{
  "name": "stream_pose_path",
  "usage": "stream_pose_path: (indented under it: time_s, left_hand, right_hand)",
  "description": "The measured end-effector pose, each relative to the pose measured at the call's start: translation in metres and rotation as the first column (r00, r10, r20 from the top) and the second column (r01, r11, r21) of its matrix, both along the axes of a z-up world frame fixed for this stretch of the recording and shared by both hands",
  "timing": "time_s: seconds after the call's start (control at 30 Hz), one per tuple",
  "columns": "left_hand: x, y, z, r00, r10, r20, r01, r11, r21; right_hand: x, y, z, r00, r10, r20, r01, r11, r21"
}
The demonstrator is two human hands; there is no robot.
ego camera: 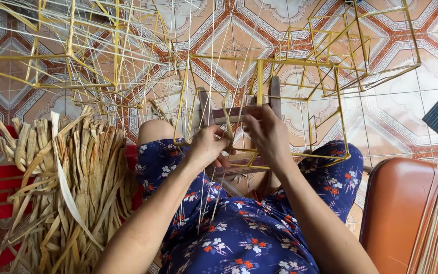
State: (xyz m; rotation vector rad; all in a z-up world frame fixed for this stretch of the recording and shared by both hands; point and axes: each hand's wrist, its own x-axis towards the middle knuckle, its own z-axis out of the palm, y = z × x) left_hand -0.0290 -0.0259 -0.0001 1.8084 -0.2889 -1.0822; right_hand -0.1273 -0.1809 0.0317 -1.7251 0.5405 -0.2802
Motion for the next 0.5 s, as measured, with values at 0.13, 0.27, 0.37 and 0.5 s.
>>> stream_pose_path:
  time_s: [0.13,0.27,0.37,0.5]
  left_hand:
    - [-0.002,-0.006,-0.002,0.997,0.067,0.034,-0.069,0.996,0.054]
    - [0.002,-0.010,0.009,0.998,0.022,-0.067,-0.015,0.995,0.095]
    - [0.009,-0.008,-0.008,0.989,-0.018,-0.144,0.036,0.992,0.121]
    - [0.019,-0.003,-0.015,0.964,-0.067,-0.256,0.083,0.995,0.050]
  right_hand:
    - [-0.066,0.028,-0.031,0.963,0.046,-0.265,-0.109,0.967,-0.231]
    - [-0.069,0.053,-0.058,0.985,0.173,0.017,-0.151,0.898,-0.414]
    - [-0.051,0.053,-0.103,0.950,0.203,0.238,-0.061,0.866,-0.497]
    - [-0.036,0.052,-0.184,0.992,0.123,0.015,-0.120,0.981,-0.151]
